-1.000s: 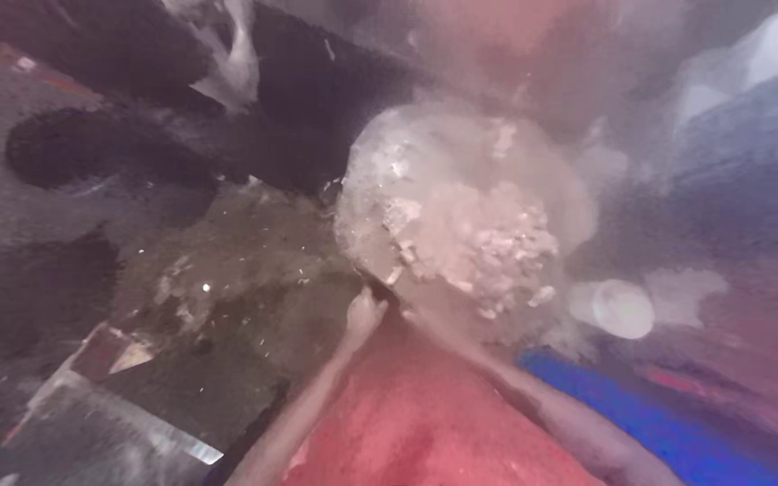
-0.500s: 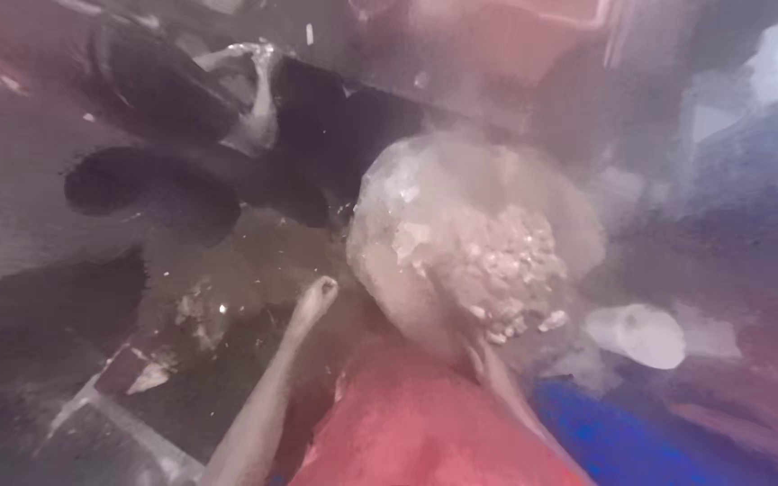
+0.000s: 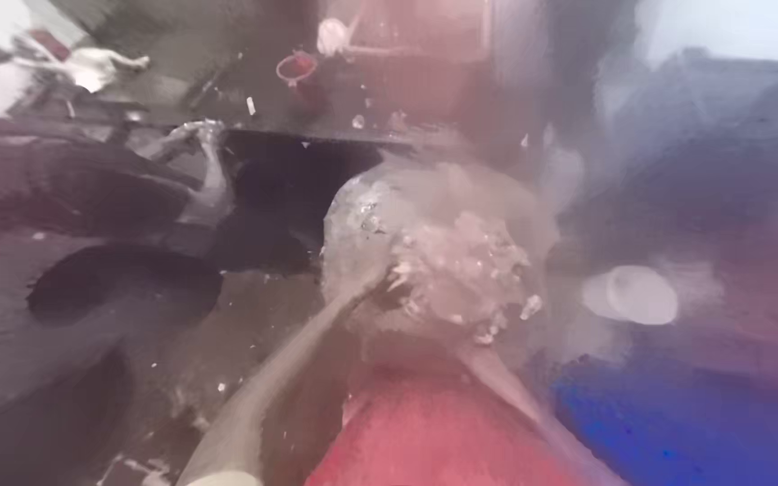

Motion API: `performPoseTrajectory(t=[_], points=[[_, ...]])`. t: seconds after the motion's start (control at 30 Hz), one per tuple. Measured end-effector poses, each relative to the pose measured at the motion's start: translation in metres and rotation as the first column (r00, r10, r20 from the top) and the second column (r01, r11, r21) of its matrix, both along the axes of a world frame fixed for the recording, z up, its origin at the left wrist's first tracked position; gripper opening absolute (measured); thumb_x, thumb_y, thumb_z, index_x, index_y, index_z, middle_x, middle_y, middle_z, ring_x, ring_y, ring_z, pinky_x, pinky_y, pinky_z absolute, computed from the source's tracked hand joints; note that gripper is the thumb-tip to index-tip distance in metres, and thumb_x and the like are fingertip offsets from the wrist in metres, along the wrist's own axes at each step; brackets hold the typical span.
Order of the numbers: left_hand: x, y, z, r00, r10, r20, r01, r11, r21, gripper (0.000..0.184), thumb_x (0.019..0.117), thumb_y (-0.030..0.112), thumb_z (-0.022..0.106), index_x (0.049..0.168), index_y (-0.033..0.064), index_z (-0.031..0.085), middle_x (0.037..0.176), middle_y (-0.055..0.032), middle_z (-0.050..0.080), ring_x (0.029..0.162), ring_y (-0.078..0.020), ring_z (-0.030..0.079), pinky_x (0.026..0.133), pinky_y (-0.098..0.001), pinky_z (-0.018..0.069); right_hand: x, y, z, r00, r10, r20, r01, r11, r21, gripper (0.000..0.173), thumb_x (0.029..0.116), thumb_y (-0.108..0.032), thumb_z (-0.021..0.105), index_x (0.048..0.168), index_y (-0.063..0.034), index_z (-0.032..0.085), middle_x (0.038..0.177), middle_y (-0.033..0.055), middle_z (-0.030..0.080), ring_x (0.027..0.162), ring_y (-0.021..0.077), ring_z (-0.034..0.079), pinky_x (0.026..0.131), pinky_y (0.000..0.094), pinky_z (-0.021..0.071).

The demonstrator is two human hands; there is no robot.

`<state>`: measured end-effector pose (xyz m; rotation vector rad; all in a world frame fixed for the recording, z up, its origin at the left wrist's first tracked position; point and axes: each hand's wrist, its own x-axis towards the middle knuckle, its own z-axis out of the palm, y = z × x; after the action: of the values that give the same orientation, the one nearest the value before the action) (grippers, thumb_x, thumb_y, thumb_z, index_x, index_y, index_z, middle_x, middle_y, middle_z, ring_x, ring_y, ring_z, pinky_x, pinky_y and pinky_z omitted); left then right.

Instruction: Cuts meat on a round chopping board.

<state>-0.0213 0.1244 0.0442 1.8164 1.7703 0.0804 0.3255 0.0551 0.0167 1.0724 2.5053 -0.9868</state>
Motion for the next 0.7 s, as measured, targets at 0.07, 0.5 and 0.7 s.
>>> performPoseTrajectory(t=[0.07, 0.5, 0.7], points=[[0.011, -0.010, 0.012, 0.995, -0.059, -0.076, 0.061, 0.998, 0.022, 0.035, 0.1022, 0.031, 0.056, 0.130, 0.0126, 0.066, 0.125, -0.0155, 0.068, 0.118, -0.0348, 0.064, 0.102, -0.0586, 0.0495, -0.011, 0.007, 0.014, 1.000, -0.004, -0.003, 0.003, 0.991, -0.133, 0.047, 0.1012, -0.038, 0.062, 0.143, -0.0169, 0.058, 0.130, 0.0173, 0.067, 0.118, 0.0392, 0.065, 0.098, 0.0627, 0.0514], [-0.012, -0.160, -0.007, 0.358, 0.746, 0.562, -0.457, 0.665, -0.591, 0.037, 0.1097, 0.041, 0.043, 0.114, 0.0109, 0.065, 0.073, 0.0054, 0.053, 0.058, -0.0045, 0.049, 0.055, -0.0221, 0.0450, -0.070, 0.035, 0.034, 0.913, -0.363, -0.186, 0.257, 0.866, -0.428, 0.047, 0.1106, -0.035, 0.038, 0.144, -0.0040, 0.053, 0.122, 0.0175, 0.067, 0.111, 0.0261, 0.066, 0.101, 0.0470, 0.0517], [0.017, -0.194, -0.063, -0.038, 0.853, 0.520, -0.485, 0.439, -0.756, 0.038, 0.1068, 0.048, 0.047, 0.097, 0.0134, 0.061, 0.062, 0.0048, 0.046, 0.048, -0.0069, 0.042, 0.044, -0.0226, 0.0378, -0.118, 0.028, 0.148, 0.551, -0.259, -0.793, 0.014, 0.953, -0.301, 0.070, 0.1037, -0.063, 0.036, 0.136, -0.0033, 0.053, 0.100, -0.0094, 0.067, 0.087, -0.0067, 0.063, 0.080, 0.0192, 0.0581]])
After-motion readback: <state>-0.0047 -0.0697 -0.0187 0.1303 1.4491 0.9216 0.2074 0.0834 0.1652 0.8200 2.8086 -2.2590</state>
